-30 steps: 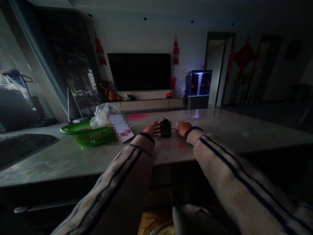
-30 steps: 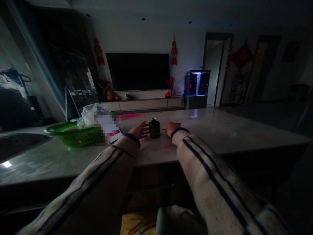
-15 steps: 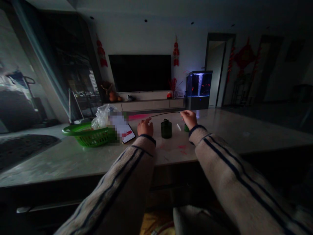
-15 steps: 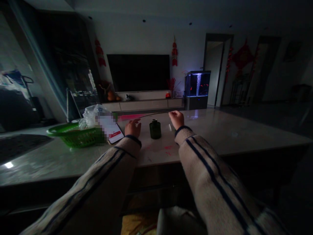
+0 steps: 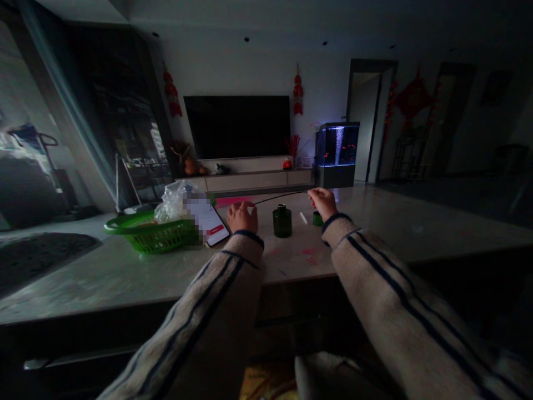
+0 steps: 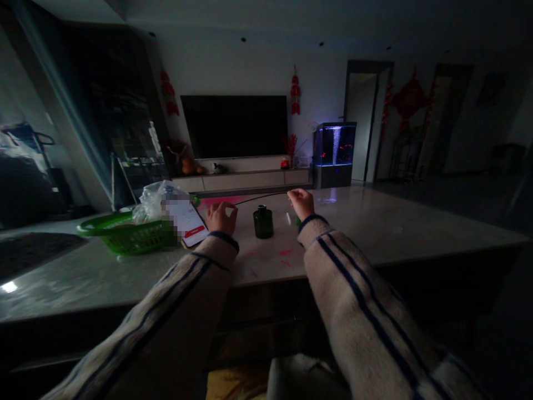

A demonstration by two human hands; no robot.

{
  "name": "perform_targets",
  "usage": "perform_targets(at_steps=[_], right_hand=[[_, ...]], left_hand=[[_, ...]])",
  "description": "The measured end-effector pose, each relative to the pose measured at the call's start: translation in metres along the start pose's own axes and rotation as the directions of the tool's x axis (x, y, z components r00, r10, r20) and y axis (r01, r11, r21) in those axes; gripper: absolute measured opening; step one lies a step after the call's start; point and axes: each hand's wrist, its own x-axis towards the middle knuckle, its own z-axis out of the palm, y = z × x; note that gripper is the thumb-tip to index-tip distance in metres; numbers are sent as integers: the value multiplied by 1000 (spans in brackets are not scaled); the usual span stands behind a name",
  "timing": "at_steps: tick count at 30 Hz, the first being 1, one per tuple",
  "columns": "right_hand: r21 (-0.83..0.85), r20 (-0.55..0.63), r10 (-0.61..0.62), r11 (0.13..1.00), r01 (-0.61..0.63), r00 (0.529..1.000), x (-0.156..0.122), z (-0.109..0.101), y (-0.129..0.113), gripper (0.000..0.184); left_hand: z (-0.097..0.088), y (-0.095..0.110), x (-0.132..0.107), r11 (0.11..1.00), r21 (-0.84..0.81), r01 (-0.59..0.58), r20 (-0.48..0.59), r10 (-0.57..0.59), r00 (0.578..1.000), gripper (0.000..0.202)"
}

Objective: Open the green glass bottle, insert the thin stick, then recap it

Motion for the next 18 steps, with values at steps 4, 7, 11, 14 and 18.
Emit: perform_targets(at_steps=[4,7,11,14,18], right_hand=[[3,14,-1,1000,1,1000,1,-1,1,17],[11,22,1,1000,-1,1000,1,-1,1,16],[13,56,-2,1000,2,998,0,-1,0,16],[4,73,-6,1000,6,997,0,-1,-1,15],[4,90,-4,1000,4,996,1,-2,0,14]], left_hand=[[0,1,1,1000,-23,-15,-42,14,999,18],[-1,2,1,999,-35,-37,-37,35,999,19],[-1,4,-1,999,-3,-45,0,45,999,14],[-2,5,-2,999,20,-44,-8,44,999,16],[-3,6,-3,997,17,-82,-7,82,997,18]])
